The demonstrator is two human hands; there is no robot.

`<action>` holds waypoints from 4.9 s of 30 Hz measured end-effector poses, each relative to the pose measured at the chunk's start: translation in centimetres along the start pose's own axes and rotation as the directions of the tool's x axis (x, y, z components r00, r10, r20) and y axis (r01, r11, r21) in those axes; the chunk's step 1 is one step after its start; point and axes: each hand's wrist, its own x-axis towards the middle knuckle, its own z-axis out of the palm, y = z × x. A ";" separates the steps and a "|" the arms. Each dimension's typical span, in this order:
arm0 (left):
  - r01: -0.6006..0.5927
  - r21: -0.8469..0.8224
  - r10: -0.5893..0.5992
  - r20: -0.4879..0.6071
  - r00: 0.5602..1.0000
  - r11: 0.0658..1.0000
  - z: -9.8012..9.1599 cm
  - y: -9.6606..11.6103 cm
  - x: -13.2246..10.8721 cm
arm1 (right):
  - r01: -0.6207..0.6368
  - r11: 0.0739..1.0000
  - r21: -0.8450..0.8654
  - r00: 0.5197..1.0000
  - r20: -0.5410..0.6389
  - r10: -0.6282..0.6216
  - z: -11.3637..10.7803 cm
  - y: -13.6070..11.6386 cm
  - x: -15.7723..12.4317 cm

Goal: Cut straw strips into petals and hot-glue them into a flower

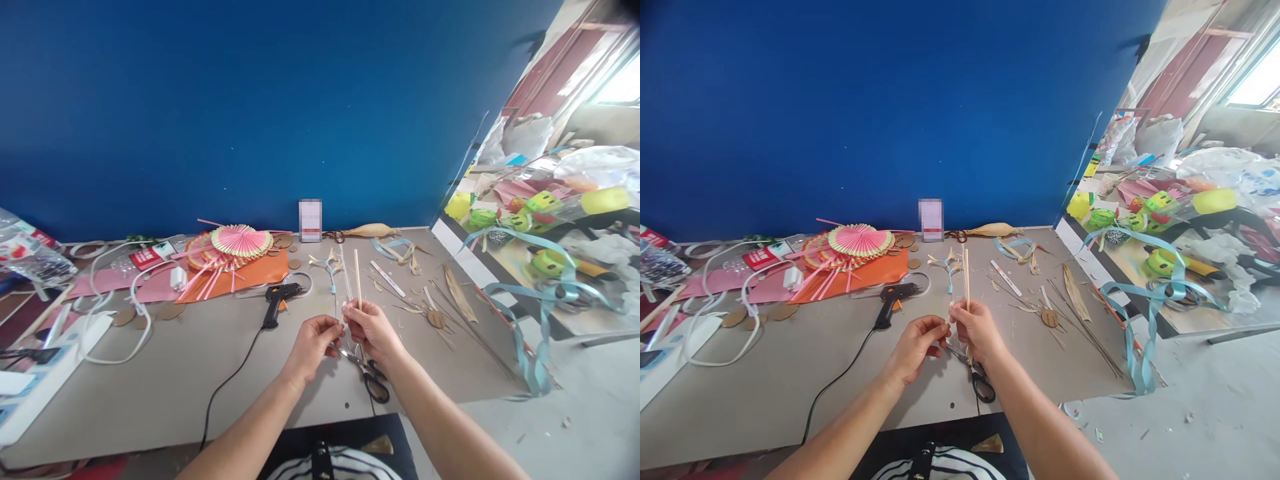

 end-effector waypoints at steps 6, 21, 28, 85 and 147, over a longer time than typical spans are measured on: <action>-0.021 0.009 0.022 -0.047 0.999 1.000 -0.9 0.2 0.1 | 0.161 0.818 -0.553 0.987 0.066 -0.149 -1.2 -0.5 -0.9; -0.094 0.171 0.093 0.012 0.996 0.981 -1.4 0.2 0.2 | 0.238 0.320 -0.917 0.955 0.162 -0.248 -0.3 -1.1 -2.2; -0.232 0.204 0.234 0.013 0.972 0.951 -1.4 0.3 -0.2 | 0.177 0.658 -0.732 0.984 0.149 -0.100 0.1 -1.0 -1.8; -0.199 -0.002 0.199 0.044 0.979 0.980 -0.7 1.4 -2.4 | 0.299 0.608 -0.735 0.954 0.241 -0.179 0.8 -2.6 -4.5; -0.432 0.209 0.409 0.145 0.901 0.877 -0.9 3.7 -3.2 | -0.150 0.959 -0.241 0.911 0.343 0.229 1.1 -4.0 -4.2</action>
